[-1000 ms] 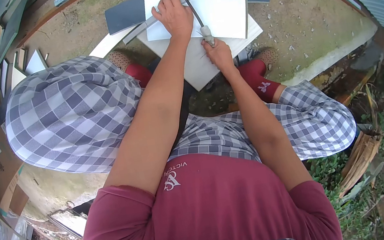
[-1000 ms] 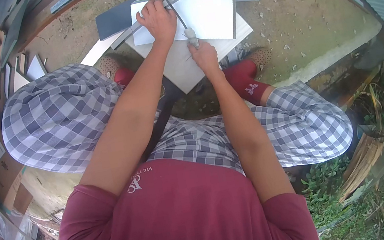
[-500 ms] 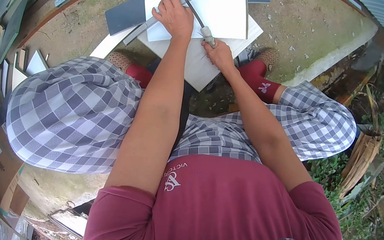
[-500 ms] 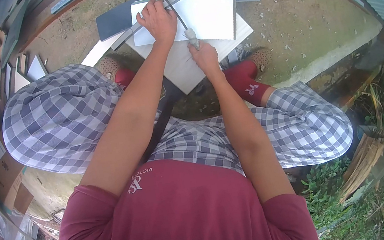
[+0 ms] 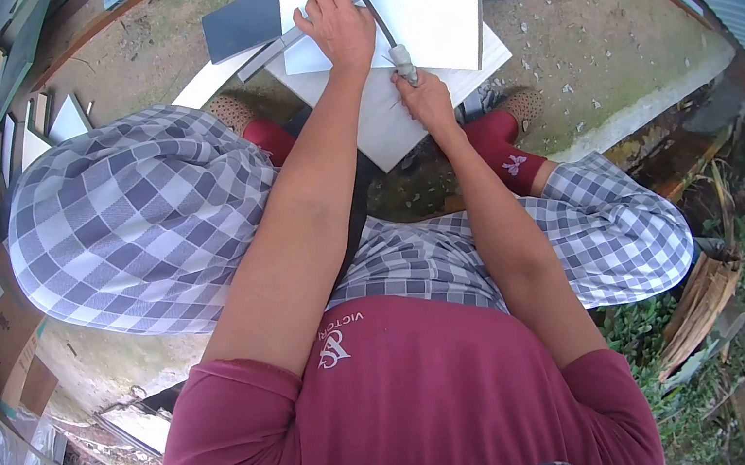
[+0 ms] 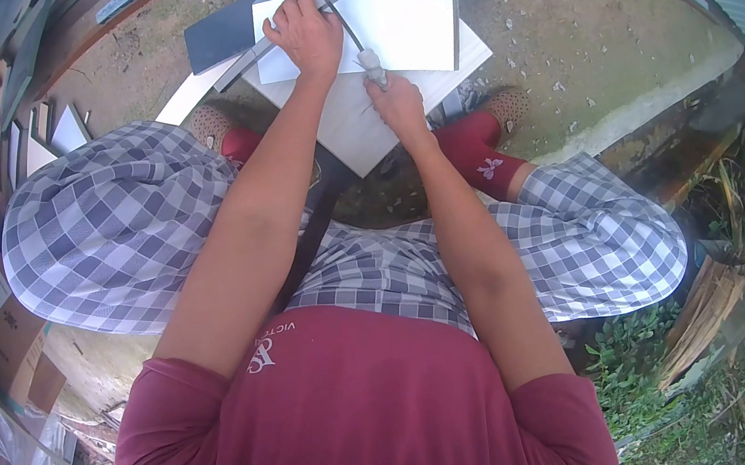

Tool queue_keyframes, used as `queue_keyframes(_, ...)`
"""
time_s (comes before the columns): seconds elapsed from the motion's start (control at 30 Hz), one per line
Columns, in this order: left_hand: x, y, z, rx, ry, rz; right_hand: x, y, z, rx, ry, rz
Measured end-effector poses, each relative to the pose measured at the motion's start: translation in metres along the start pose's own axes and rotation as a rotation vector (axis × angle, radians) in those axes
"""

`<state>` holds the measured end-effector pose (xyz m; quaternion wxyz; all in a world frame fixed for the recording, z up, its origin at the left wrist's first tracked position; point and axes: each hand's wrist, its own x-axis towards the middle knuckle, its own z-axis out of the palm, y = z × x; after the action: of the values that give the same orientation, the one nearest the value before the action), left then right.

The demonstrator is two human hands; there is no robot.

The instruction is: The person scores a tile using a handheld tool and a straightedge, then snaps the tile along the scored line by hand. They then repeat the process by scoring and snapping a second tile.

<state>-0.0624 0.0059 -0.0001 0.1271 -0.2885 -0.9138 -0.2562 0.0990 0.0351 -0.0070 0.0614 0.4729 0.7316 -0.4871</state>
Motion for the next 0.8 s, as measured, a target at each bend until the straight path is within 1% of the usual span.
queue_keyframes(0.1,-0.001,-0.001,0.003,0.017,0.004,0.005,-0.004,-0.004,-0.002,-0.019,0.013,-0.003)
queue_keyframes(0.2,0.0,-0.001,0.002,0.022,0.01,0.011,-0.009,-0.014,-0.008,0.028,-0.034,0.06)
queue_keyframes(0.27,-0.001,-0.002,0.003,0.014,0.01,0.017,-0.008,-0.014,-0.008,0.02,-0.029,0.043)
queue_keyframes(0.6,-0.002,-0.002,0.01,0.028,0.036,0.018,-0.009,-0.018,-0.011,0.051,-0.046,0.085)
queue_keyframes(0.8,-0.002,-0.004,0.01,0.024,0.062,0.024,-0.008,-0.015,-0.009,0.025,-0.039,0.052)
